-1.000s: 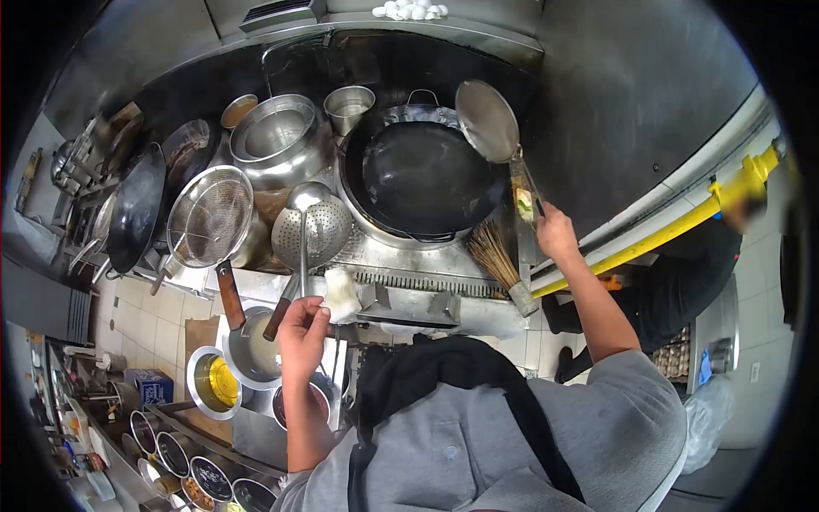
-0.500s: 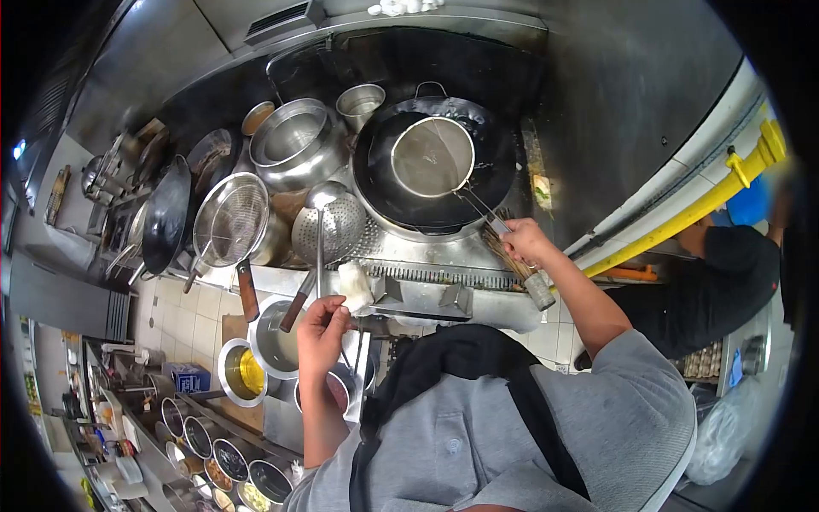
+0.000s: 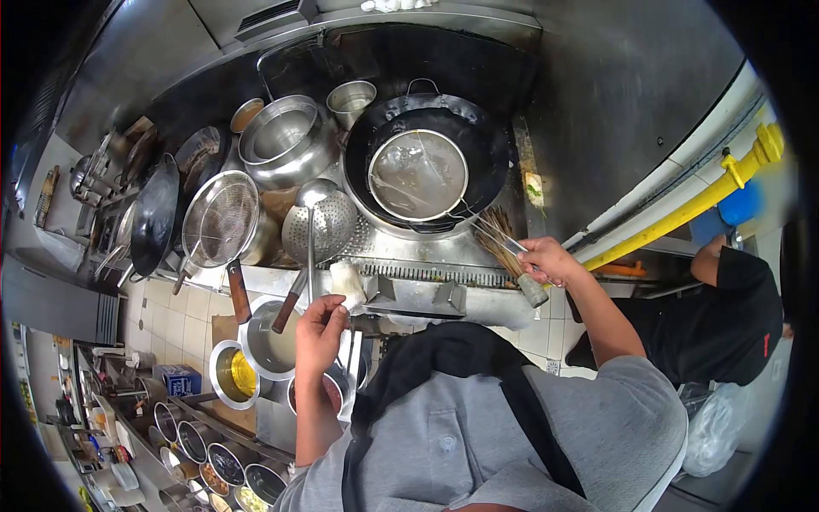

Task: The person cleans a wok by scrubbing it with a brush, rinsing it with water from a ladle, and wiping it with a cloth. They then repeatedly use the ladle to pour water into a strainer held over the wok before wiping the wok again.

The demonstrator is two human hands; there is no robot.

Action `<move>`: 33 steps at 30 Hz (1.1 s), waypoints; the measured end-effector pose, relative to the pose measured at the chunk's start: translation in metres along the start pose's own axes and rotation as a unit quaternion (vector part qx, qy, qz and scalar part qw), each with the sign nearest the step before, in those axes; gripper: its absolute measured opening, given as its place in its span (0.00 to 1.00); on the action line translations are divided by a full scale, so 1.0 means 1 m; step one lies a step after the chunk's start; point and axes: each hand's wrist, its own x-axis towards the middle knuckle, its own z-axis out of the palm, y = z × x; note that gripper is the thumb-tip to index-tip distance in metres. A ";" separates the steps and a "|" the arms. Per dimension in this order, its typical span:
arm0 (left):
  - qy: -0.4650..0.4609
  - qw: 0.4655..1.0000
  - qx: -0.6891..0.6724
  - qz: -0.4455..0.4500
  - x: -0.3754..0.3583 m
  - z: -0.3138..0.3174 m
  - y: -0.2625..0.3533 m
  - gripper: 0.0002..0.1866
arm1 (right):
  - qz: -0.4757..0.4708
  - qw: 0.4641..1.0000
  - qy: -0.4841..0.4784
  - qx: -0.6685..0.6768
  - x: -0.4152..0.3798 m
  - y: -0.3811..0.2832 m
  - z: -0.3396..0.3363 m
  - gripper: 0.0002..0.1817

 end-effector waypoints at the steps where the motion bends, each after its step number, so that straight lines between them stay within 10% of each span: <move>1: -0.008 1.000 0.012 -0.001 0.002 0.002 0.000 0.10 | 0.002 1.000 -0.001 0.020 -0.006 0.000 -0.002 0.06; 12: -0.042 0.996 0.079 0.024 0.003 0.018 -0.010 0.10 | -0.057 0.986 0.158 -0.006 -0.029 0.012 -0.018 0.06; 17: -0.039 0.992 0.119 0.015 -0.001 0.016 -0.016 0.12 | -0.211 0.795 0.421 -0.383 0.005 -0.001 -0.011 0.12; 25: -0.036 0.992 0.118 0.023 -0.022 0.009 -0.014 0.11 | -0.185 0.886 0.321 -0.279 0.117 0.008 0.002 0.08; 27: -0.041 0.995 0.087 -0.013 -0.028 0.007 -0.011 0.11 | -0.053 0.971 0.223 0.067 0.118 -0.014 0.021 0.09; 33: -0.033 0.993 0.112 -0.022 -0.038 0.006 -0.011 0.11 | -0.051 0.986 0.125 0.097 0.127 -0.026 0.038 0.11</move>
